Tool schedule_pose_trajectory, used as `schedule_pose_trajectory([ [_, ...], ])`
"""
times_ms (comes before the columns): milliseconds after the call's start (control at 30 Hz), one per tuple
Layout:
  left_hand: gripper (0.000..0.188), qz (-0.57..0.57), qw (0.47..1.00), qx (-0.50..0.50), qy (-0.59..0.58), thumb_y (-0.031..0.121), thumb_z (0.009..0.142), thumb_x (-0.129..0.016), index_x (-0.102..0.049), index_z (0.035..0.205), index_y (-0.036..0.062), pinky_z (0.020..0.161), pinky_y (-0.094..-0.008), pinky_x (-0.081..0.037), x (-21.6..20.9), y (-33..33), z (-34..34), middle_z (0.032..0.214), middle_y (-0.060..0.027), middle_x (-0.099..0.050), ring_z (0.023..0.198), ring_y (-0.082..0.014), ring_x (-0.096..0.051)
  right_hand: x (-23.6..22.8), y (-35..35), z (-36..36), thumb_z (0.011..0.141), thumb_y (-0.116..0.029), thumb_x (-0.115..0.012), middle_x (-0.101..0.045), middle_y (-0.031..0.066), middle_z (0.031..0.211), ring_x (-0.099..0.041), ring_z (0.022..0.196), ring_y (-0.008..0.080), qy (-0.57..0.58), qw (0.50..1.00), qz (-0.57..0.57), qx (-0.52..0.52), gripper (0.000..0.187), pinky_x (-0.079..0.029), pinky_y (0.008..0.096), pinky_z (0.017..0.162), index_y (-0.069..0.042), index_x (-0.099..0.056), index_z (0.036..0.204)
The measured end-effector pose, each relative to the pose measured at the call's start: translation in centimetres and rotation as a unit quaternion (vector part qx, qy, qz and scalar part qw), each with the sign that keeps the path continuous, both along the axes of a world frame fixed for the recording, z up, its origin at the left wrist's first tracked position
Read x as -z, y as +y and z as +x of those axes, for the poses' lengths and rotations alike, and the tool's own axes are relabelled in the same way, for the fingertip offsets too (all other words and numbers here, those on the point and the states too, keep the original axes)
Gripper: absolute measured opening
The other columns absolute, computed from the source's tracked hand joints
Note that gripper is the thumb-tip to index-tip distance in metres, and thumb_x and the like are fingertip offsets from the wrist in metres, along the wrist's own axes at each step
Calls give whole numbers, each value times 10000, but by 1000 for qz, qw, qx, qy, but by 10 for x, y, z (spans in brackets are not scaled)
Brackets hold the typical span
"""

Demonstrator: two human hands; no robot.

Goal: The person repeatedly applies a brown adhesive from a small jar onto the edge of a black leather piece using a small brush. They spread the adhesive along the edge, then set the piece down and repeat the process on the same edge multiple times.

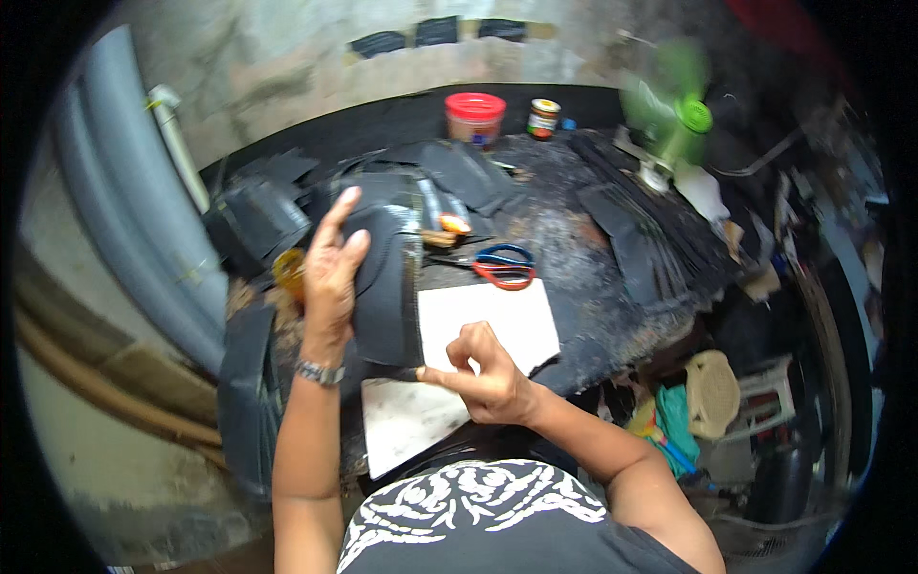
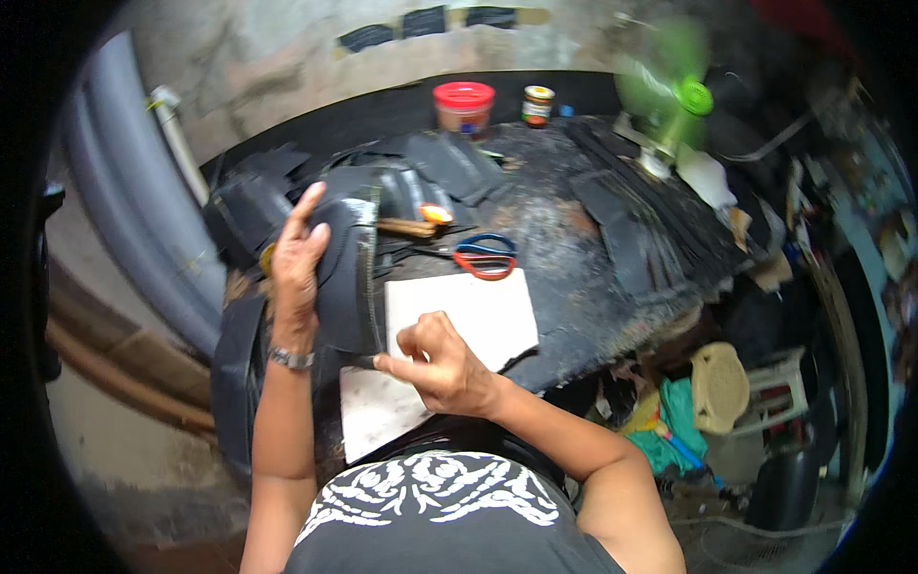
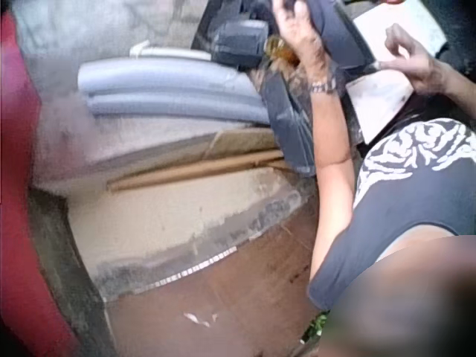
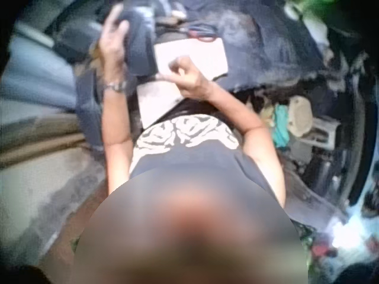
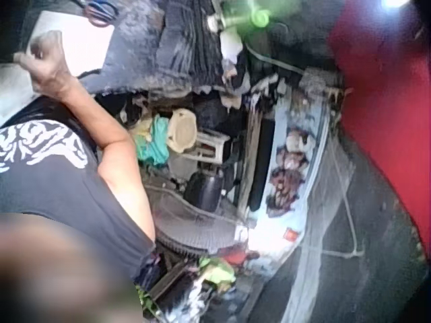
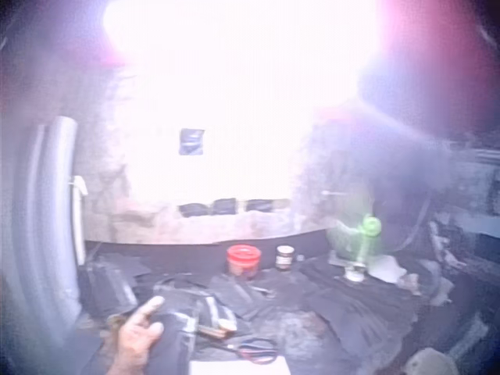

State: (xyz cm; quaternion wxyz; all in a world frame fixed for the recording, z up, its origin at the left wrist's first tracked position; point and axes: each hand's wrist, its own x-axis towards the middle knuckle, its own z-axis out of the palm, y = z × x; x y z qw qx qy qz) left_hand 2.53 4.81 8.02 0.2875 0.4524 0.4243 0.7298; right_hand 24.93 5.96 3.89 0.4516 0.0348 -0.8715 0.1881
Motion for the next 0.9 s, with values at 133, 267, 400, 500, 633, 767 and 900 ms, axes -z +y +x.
schedule_pose_trajectory([
  [133,883,29,998,63,-7,-91,895,-509,-48,1602,167,1011,-286,-446,4,3,45,1391,-135,-491,1205,-162,-526,-13,33,12,807,4,-657,-491,169,1096,-527,960,289,34,954,-177,242,764,-437,400,945,30,-266,1463],
  [267,1002,-24,991,59,118,-59,871,-515,104,1589,264,648,-187,-403,13,15,87,1146,-44,-552,733,-52,-426,-30,56,19,699,-334,-827,-421,232,1270,-419,1232,379,-21,943,-125,309,1196,-328,508,1014,-77,-65,1585],
  [400,961,-43,985,166,-22,19,892,-486,117,1581,310,554,-177,-370,20,27,107,1023,-9,-489,680,-34,-381,-37,64,34,664,-417,-844,-427,216,1347,-449,1206,337,-114,909,-118,383,1283,-329,487,1022,-41,-29,1580],
  [500,961,-68,974,209,-60,47,891,-478,134,1573,335,570,-186,-398,26,32,121,1006,-7,-445,656,-50,-356,-35,66,43,632,-373,-839,-456,187,1254,-470,1163,319,-117,901,-126,399,1257,-350,472,972,-68,-78,1585],
  [633,914,-86,967,235,-46,91,954,-473,155,1555,372,732,-278,-561,31,40,128,1365,-144,-465,886,-150,-616,-28,82,61,621,-316,-834,-449,170,1179,-476,1151,320,-124,868,-47,479,1203,-351,471,962,-122,-138,1582],
  [767,891,-92,965,241,48,79,966,-480,124,1566,344,852,-360,-593,33,18,107,1592,-208,-264,1172,-323,-629,-13,130,94,647,-242,-839,-431,210,1229,-476,1176,364,-142,801,32,580,1172,-310,551,992,-250,-129,1579],
  [900,805,-57,969,65,231,-26,909,-464,-65,1590,131,988,-383,-513,25,-37,64,1594,-171,-288,1304,-302,-512,17,182,130,676,-248,-835,-433,246,1274,-530,1126,377,-217,726,52,651,1168,-278,586,1014,-303,-98,1580],
])
